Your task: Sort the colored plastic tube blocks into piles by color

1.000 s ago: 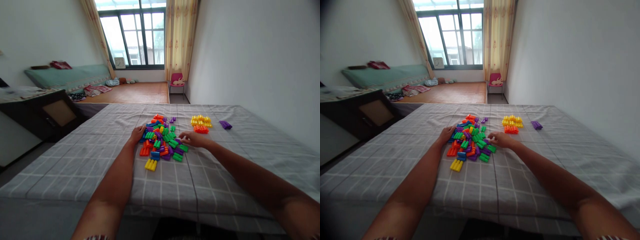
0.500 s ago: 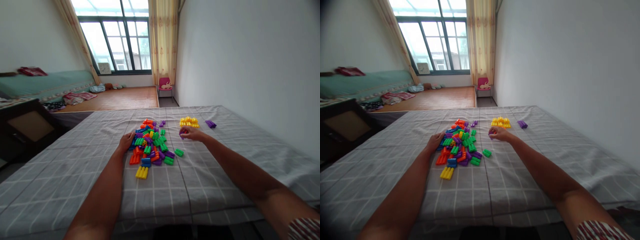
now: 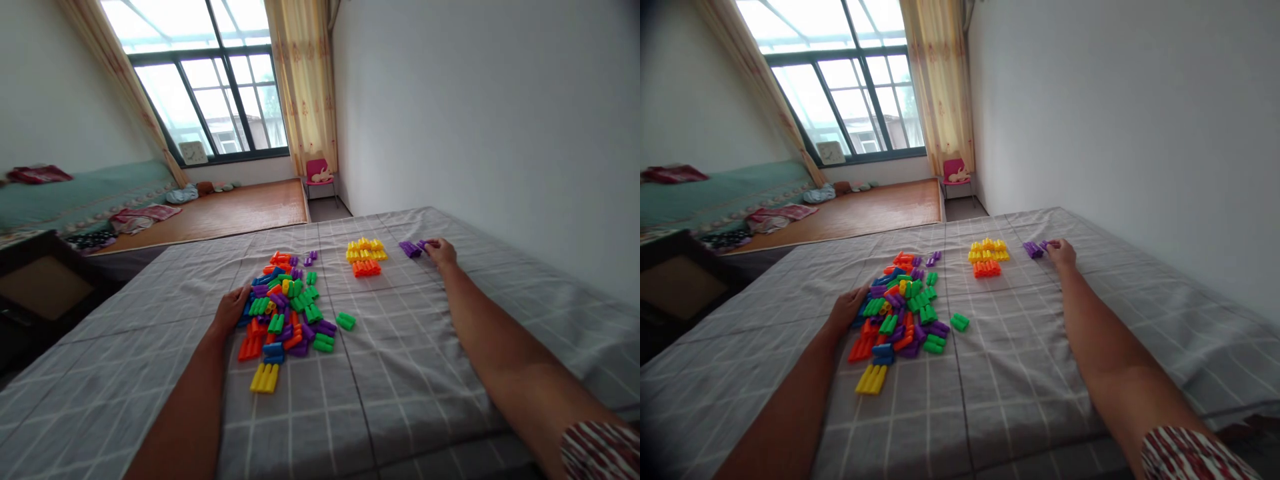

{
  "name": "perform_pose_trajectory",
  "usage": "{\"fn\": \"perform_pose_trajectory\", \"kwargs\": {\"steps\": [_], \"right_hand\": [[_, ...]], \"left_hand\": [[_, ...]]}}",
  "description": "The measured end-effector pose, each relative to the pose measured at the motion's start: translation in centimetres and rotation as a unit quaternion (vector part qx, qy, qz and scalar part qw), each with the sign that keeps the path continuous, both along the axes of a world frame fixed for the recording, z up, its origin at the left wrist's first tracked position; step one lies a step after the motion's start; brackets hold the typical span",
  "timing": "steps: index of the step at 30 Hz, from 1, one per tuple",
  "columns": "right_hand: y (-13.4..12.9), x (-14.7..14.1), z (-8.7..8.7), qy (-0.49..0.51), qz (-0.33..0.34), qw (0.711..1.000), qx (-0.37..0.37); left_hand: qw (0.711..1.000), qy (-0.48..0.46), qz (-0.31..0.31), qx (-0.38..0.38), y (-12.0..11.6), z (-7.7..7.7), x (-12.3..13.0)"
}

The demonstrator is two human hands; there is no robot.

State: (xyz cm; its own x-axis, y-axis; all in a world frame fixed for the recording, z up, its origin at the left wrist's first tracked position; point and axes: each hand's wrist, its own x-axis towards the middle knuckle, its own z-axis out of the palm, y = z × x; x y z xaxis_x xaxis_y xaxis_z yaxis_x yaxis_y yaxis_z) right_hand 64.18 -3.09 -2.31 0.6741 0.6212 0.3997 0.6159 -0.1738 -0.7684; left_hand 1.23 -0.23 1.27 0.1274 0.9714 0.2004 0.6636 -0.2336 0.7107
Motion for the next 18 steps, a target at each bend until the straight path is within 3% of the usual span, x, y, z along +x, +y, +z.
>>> {"fn": "perform_pose_trajectory", "kwargs": {"steps": [3,9,13,18], "right_hand": [[-0.1,0.5,-0.7,-0.037,-0.069,0.995,-0.055],[-0.4,-0.1,0.1,-0.126,-0.086,0.98,-0.126],[-0.9,-1.5,1.5,-0.157,-0.046,0.981,-0.109],[-1.5,-3.5,2.2,-0.17,-0.001,0.967,-0.192]], "left_hand": [[1.0,-0.006,0.002,-0.005,0.0,0.1,0.0],[1.0,-0.002,0.003,-0.016,-0.1,0.1,-0.1],[1.0,-0.004,0.002,-0.02,0.1,0.0,-0.2],[1.0,0.005,0.009,-0.016,0.2,0.0,-0.2]]}}
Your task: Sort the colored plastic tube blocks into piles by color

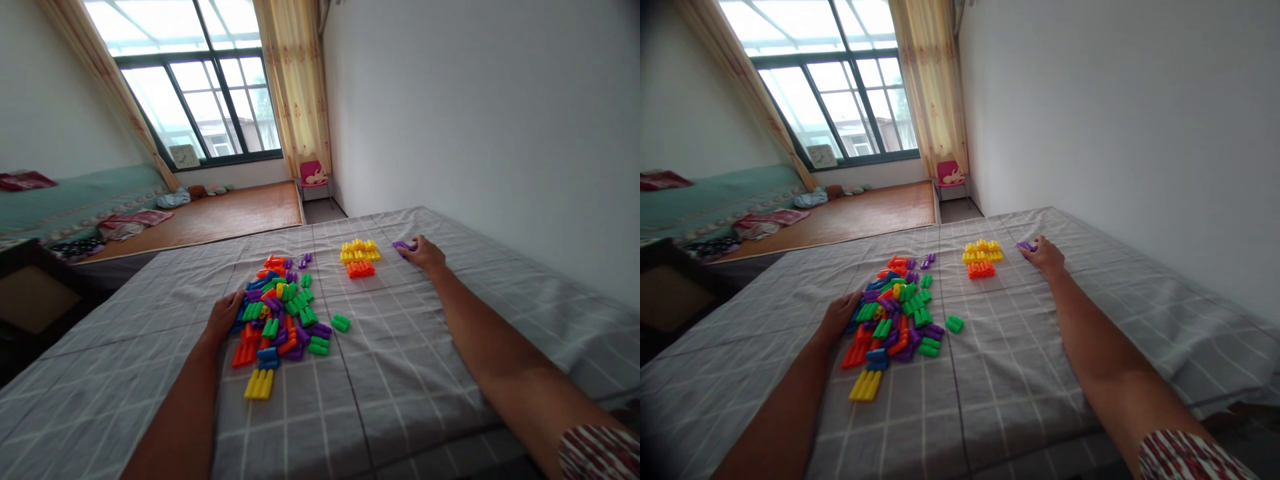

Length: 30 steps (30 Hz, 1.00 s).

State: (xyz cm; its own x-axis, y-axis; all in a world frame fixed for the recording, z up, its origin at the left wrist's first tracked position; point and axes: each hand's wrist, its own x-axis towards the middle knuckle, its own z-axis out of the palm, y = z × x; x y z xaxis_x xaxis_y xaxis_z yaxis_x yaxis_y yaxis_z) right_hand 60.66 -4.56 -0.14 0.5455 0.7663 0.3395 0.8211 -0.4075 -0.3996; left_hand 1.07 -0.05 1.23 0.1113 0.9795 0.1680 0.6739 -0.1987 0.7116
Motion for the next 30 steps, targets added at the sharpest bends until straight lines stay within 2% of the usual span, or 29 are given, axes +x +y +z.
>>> {"fn": "perform_pose_trajectory", "kwargs": {"steps": [5,9,17,23,30], "right_hand": [[0.0,-1.3,-0.5,-0.044,0.002,0.997,-0.057],[0.1,-1.1,-0.5,-0.014,-0.009,0.998,-0.068],[-0.3,1.0,-0.1,0.036,-0.061,0.997,-0.005],[-1.3,3.4,-0.5,0.038,-0.105,0.993,0.042],[-1.8,4.3,-1.3,0.041,-0.131,0.991,0.003]], "left_hand": [[1.0,-0.007,-0.006,0.001,-0.1,0.0,0.0],[1.0,-0.002,-0.007,0.004,-0.1,0.0,0.1],[1.0,-0.001,-0.006,0.002,-0.1,0.0,0.1],[1.0,0.003,-0.013,0.009,-0.2,0.1,0.1],[1.0,0.008,-0.018,0.008,-0.1,0.2,0.1]]}}
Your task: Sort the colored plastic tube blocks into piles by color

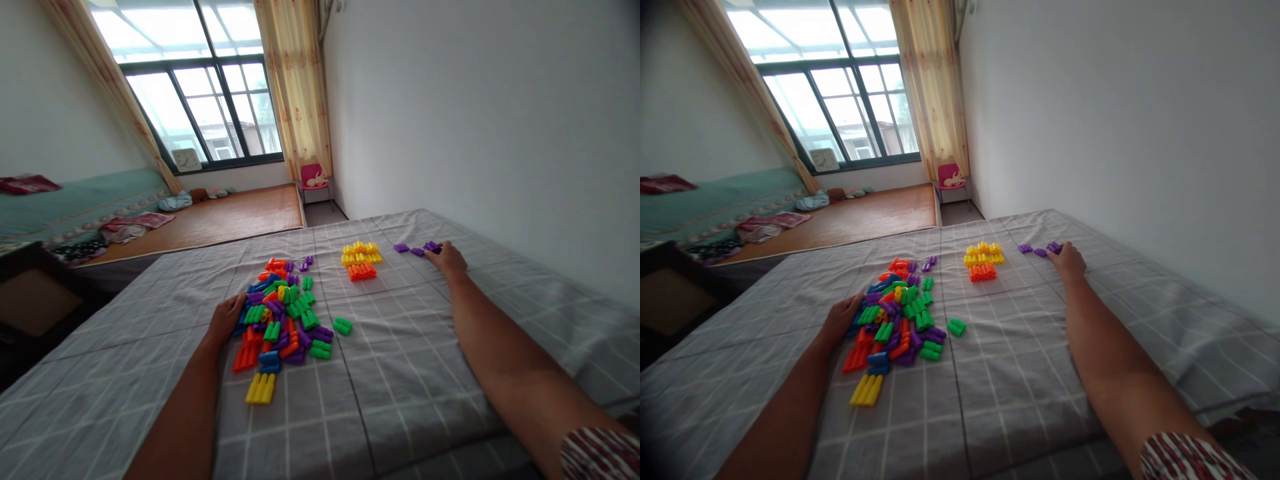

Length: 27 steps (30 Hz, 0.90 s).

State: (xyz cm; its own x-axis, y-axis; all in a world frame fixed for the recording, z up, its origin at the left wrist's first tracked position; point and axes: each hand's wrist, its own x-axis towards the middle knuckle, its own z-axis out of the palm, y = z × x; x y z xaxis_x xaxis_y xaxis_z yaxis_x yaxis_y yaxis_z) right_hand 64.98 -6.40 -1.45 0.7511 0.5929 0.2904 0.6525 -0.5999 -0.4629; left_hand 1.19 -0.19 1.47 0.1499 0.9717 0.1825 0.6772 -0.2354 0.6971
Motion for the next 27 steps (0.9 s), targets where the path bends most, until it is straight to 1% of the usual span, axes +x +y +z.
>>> {"fn": "perform_pose_trajectory", "kwargs": {"steps": [5,8,12,16,19,22,27], "right_hand": [[0.2,-0.6,0.2,0.004,0.03,0.999,-0.038],[0.3,-0.8,0.3,-0.007,0.055,0.998,-0.032],[0.5,-1.0,0.0,-0.021,0.045,0.999,-0.006],[0.8,-0.8,-0.3,-0.002,0.03,0.999,-0.013],[1.0,-0.2,-0.3,0.022,0.039,0.999,-0.024],[1.3,0.3,-0.3,0.021,0.053,0.998,-0.032],[1.8,-0.2,-0.9,-0.002,0.062,0.998,-0.002]], "left_hand": [[1.0,0.003,0.007,-0.005,0.0,-0.1,0.0],[1.0,0.01,0.007,-0.003,-0.1,0.1,0.1],[1.0,-0.002,0.008,0.004,-0.2,0.3,0.2],[1.0,-0.007,0.012,0.003,-0.2,0.2,0.2],[1.0,-0.005,0.008,0.001,-0.2,0.2,0.2],[1.0,0.001,0.005,0.001,-0.1,0.1,0.1],[1.0,0.008,0.006,-0.002,-0.1,0.2,0.1]]}}
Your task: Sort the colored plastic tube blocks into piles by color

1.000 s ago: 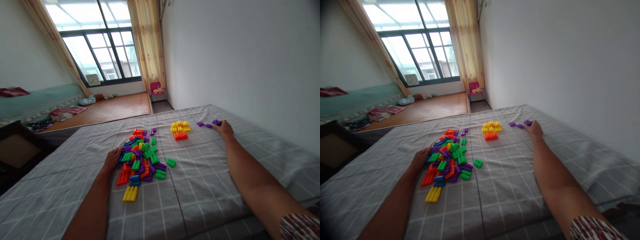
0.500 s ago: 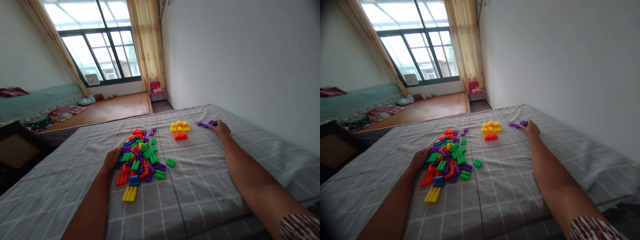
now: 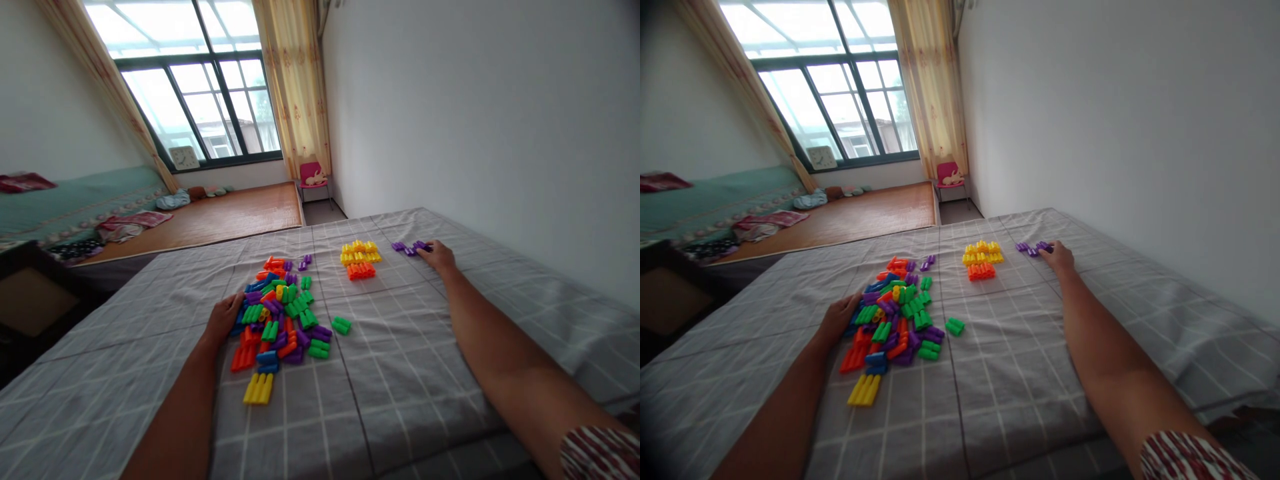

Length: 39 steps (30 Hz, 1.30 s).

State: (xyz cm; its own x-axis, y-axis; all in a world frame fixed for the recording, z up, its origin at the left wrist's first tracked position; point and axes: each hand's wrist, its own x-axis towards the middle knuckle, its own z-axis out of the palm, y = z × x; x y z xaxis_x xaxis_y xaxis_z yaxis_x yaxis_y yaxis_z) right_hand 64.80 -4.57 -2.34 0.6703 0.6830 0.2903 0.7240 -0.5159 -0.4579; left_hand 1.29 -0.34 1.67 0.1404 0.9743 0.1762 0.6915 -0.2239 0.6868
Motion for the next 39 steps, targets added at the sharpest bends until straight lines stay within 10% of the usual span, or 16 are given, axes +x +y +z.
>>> {"fn": "perform_pose_trajectory", "kwargs": {"steps": [11,39], "right_hand": [[-0.3,-1.6,1.5,-0.089,0.042,0.99,0.105],[0.4,-7.5,2.3,-0.198,0.196,0.958,-0.067]], "left_hand": [[1.0,-0.005,0.011,-0.009,0.1,-0.1,0.0],[1.0,-0.01,0.005,-0.005,0.1,-0.2,0.0]]}}
